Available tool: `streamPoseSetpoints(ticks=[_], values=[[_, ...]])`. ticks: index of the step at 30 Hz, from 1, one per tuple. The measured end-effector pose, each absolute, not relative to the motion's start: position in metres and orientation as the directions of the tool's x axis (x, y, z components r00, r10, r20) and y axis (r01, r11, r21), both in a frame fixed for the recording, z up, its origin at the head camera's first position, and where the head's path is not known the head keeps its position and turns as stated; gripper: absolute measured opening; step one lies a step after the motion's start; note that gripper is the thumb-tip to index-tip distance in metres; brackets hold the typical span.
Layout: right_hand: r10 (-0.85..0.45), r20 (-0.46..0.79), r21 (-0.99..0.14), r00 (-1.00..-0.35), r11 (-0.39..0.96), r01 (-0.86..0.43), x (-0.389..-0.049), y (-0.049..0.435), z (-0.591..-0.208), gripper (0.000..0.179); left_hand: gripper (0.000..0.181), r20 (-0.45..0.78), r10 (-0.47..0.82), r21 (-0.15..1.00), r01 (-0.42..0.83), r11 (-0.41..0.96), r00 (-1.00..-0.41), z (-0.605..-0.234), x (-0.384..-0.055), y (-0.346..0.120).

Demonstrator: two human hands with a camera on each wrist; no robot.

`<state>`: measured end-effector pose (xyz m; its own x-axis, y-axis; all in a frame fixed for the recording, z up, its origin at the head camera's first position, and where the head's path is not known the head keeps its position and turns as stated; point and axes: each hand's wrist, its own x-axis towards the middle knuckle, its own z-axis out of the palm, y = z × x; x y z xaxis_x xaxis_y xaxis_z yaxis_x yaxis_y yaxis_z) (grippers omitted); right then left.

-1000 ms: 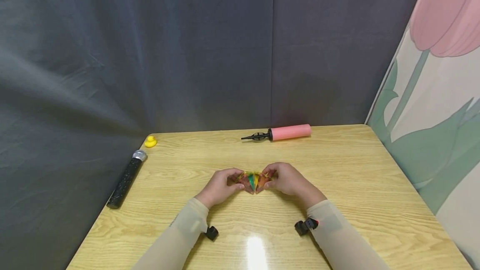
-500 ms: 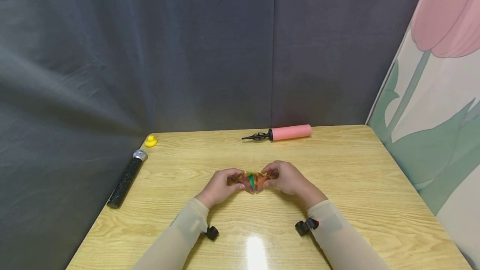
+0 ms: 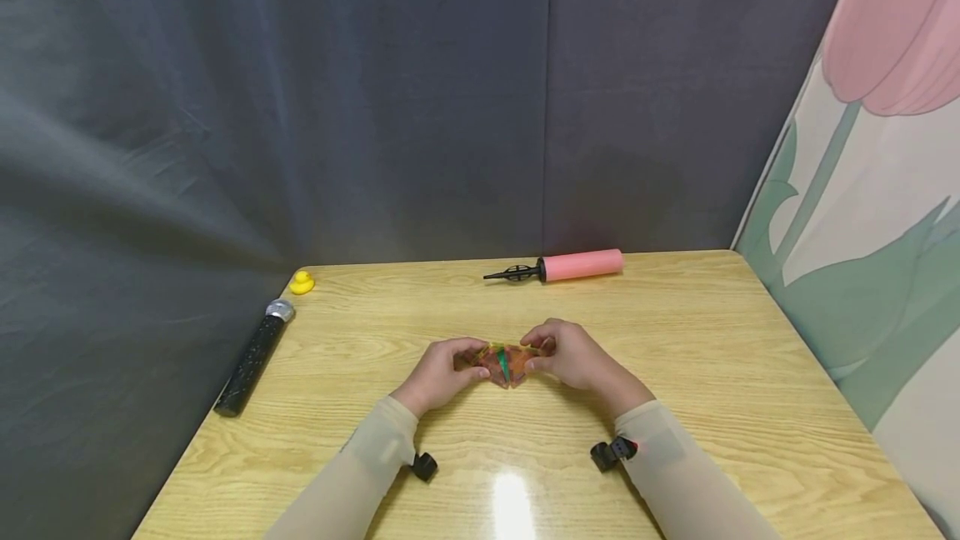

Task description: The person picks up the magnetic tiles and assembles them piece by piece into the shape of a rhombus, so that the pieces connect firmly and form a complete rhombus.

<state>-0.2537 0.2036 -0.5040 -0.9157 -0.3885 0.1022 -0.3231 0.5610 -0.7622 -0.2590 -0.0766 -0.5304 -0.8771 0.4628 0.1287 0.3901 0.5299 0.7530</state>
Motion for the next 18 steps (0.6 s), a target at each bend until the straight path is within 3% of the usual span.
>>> streamPoseSetpoints(ticks=[18], values=[[-0.376, 0.119, -0.790, -0.919, 0.525, -0.317, -0.2532, 0.2008, -0.5063, 0.028, 0.044, 0.126, 0.450, 0.736, 0.387, 0.555, -0.884, -0.5298, -0.2575, -0.0748]])
